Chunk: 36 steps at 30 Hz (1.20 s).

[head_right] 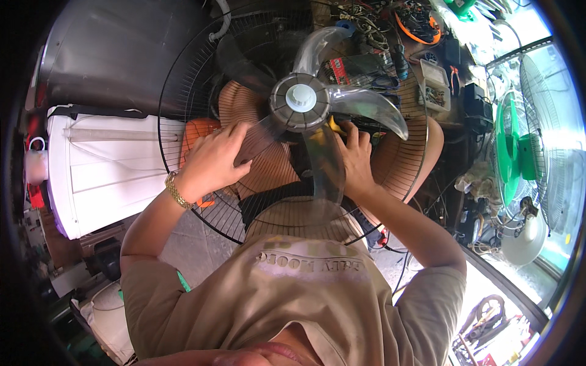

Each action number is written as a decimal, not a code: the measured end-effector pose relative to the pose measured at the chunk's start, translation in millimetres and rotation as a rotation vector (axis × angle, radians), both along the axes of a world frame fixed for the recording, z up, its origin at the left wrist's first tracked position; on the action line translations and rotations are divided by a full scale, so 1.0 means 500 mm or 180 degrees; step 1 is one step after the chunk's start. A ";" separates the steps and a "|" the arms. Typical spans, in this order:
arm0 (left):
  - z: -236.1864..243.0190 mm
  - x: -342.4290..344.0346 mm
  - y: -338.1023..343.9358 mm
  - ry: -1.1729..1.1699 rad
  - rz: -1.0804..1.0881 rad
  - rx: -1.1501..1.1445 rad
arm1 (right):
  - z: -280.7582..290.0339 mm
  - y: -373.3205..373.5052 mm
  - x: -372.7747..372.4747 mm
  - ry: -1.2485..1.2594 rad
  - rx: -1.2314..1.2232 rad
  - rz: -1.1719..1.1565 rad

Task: The person sits on the floor and uses a screwdriver to tighten the central hub of a standing fan. They then remove the front wire cage, plug in the fan to test it, and use a long metal rod to adjust the fan's oscillation mechanism.

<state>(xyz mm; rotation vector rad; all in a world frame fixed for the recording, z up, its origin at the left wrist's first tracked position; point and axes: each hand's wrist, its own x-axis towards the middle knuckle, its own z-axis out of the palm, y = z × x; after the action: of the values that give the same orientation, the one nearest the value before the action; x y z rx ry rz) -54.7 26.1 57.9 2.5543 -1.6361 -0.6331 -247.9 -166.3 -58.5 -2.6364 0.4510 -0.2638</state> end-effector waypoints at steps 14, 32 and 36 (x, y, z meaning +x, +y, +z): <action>-0.032 -0.023 0.010 -0.0052 -0.0214 -0.0546 | 0.002 -0.049 0.026 -0.0117 -0.0418 -0.0136; -0.020 -0.029 0.000 0.0145 -0.0105 -0.0448 | -0.017 -0.084 0.048 -0.0380 -0.1234 0.0069; -0.023 -0.031 0.001 0.0107 -0.0040 -0.0485 | -0.009 -0.091 0.061 -0.0155 -0.1018 0.0106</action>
<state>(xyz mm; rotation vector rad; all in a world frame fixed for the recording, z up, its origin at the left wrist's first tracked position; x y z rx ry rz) -70.2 26.7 46.4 2.4157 -1.6235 -0.5270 -217.4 -211.7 -63.1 -2.9373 0.3746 -0.4194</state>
